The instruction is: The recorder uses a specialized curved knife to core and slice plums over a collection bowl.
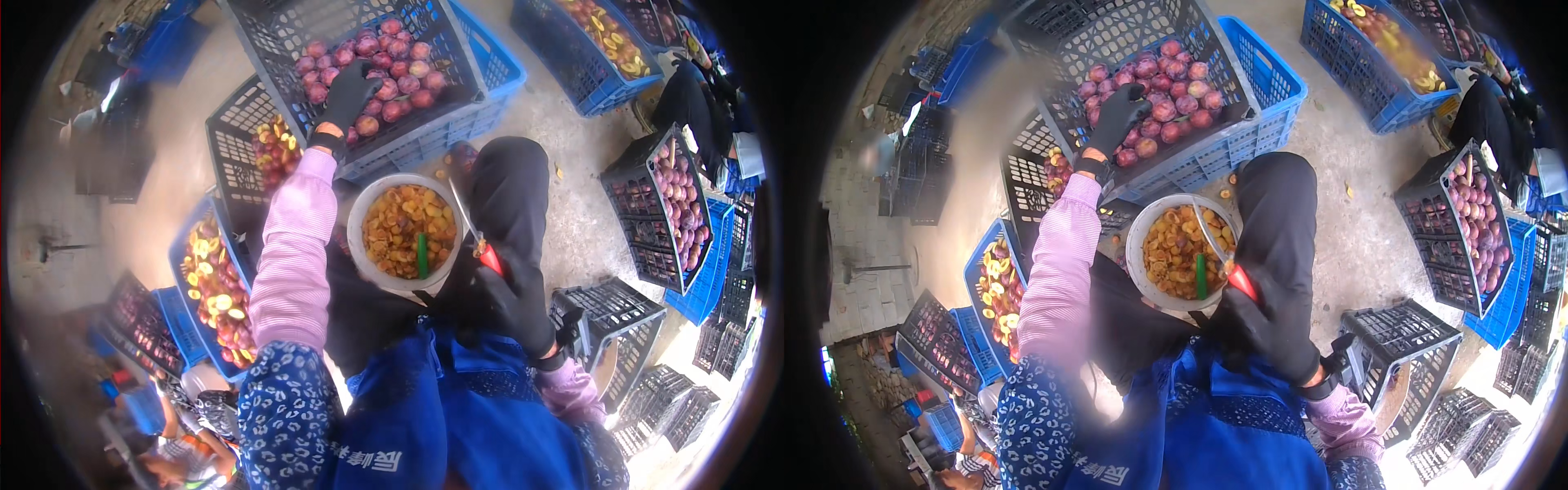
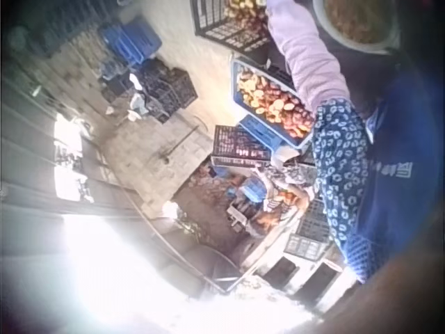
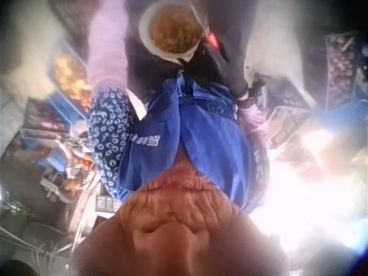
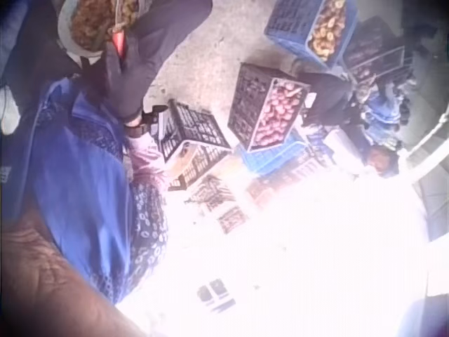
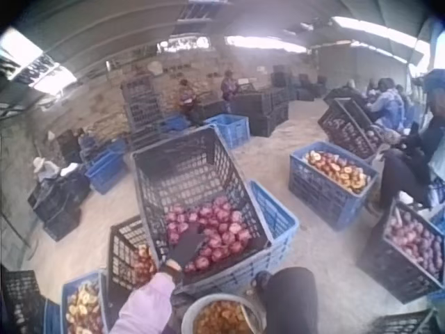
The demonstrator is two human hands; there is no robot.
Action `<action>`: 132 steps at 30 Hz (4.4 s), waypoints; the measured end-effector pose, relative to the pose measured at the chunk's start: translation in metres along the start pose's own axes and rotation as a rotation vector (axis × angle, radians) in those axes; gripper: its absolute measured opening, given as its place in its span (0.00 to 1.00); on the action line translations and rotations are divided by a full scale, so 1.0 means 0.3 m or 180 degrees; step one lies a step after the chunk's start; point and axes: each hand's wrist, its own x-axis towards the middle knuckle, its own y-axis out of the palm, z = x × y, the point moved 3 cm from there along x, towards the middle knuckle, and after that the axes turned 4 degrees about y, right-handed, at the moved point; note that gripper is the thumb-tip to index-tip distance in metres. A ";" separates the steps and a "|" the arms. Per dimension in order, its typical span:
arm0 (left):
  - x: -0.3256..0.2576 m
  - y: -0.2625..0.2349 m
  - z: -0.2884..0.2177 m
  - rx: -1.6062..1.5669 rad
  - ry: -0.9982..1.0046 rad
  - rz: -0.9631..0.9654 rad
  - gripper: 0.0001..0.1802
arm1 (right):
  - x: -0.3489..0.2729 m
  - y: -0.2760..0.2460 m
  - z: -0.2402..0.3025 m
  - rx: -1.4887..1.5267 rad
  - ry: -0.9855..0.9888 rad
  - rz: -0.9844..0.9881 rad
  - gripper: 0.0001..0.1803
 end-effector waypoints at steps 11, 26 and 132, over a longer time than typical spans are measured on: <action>0.024 0.272 0.180 0.1114 -0.0843 0.0666 0.42 | 0.066 0.033 -0.027 0.0366 0.0266 0.0449 0.17; -0.293 -0.045 -0.568 -0.3059 -0.0659 0.0439 0.30 | 0.078 0.069 0.058 0.2177 0.0750 0.0383 0.15; -0.684 -0.090 -0.811 -0.1776 -0.0309 -0.0403 0.27 | 0.037 0.154 0.010 0.0001 -0.1312 -0.0026 0.12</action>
